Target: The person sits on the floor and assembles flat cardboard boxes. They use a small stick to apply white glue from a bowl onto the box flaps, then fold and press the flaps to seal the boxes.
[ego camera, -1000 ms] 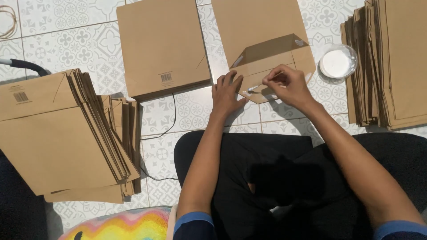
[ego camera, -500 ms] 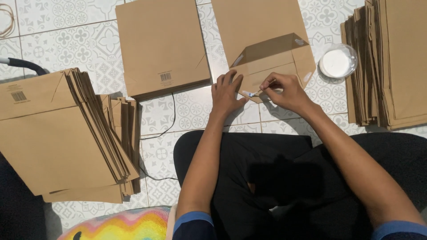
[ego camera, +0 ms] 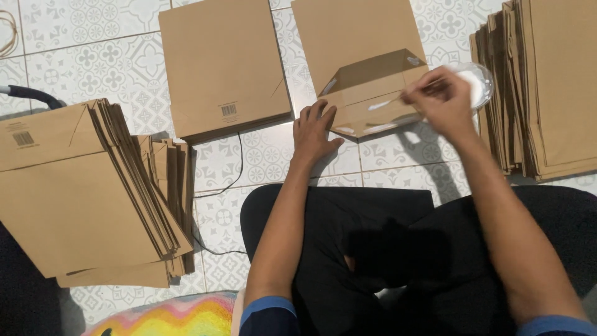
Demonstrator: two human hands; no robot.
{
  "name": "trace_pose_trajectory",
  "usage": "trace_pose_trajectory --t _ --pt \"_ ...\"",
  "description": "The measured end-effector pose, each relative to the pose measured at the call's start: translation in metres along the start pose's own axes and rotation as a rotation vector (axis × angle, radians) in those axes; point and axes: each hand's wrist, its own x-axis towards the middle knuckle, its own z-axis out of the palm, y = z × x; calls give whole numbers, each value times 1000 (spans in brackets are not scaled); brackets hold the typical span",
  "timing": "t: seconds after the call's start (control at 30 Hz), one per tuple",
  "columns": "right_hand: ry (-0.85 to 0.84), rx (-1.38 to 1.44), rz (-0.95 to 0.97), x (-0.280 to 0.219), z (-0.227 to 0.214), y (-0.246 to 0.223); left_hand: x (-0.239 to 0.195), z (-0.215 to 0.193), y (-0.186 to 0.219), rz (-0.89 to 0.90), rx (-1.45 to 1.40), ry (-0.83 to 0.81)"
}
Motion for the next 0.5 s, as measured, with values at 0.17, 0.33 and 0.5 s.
trace_pose_trajectory --t 0.17,0.33,0.5 --pt "193 9 134 5 -48 -47 6 18 -17 123 73 105" --pt "452 -185 174 6 -120 7 5 18 -19 141 92 114" --pt "368 -568 -49 1 -146 49 4 17 -24 167 184 48"
